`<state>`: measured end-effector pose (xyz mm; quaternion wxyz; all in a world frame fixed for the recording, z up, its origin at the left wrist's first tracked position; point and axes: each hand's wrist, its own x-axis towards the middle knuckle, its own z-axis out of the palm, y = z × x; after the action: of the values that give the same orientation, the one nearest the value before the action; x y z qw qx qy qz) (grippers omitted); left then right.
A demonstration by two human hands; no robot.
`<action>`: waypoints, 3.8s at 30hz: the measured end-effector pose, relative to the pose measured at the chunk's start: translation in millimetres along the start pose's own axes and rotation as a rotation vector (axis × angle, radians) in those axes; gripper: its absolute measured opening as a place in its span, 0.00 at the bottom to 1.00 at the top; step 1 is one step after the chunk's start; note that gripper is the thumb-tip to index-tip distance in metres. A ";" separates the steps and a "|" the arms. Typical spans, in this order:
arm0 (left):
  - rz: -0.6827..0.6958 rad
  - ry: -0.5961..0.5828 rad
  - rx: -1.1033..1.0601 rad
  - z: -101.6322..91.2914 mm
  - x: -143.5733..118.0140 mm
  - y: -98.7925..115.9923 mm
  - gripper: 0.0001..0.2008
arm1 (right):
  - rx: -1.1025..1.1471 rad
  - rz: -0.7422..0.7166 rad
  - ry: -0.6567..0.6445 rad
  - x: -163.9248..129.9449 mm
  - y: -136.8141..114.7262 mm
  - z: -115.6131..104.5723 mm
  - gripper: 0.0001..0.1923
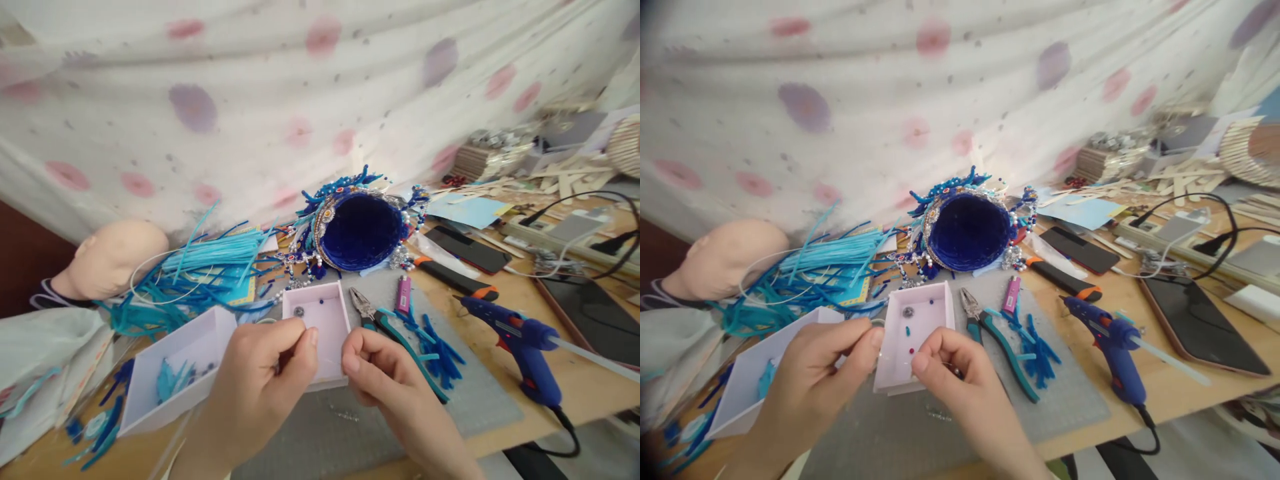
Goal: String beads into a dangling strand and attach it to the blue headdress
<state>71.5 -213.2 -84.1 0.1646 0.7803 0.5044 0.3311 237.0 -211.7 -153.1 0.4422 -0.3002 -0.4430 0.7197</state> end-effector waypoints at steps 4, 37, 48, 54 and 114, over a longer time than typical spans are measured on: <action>-0.013 -0.048 -0.128 2.0 0.3 5.6 0.23 | 0.182 -0.013 -0.050 0.2 3.1 0.3 0.18; -0.236 0.283 -0.455 18.1 -12.8 14.0 0.05 | 0.367 -0.062 -0.145 3.1 7.5 18.4 0.15; -0.199 0.002 -0.738 -21.7 -26.7 -14.8 0.10 | -0.252 -0.198 -0.138 -8.9 -9.0 15.1 0.18; -0.265 0.161 -0.829 -32.6 -15.1 -19.8 0.13 | -0.316 -0.306 -0.073 -6.1 -6.6 5.6 0.16; -0.624 0.332 -1.835 42.7 -54.5 -11.6 0.05 | -0.836 -0.549 0.317 -12.7 9.8 48.2 0.08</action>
<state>78.0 -253.7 -141.0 0.7138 0.1250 0.2517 0.6415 199.1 -243.3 -140.8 0.5186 -0.4292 -0.6824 0.2850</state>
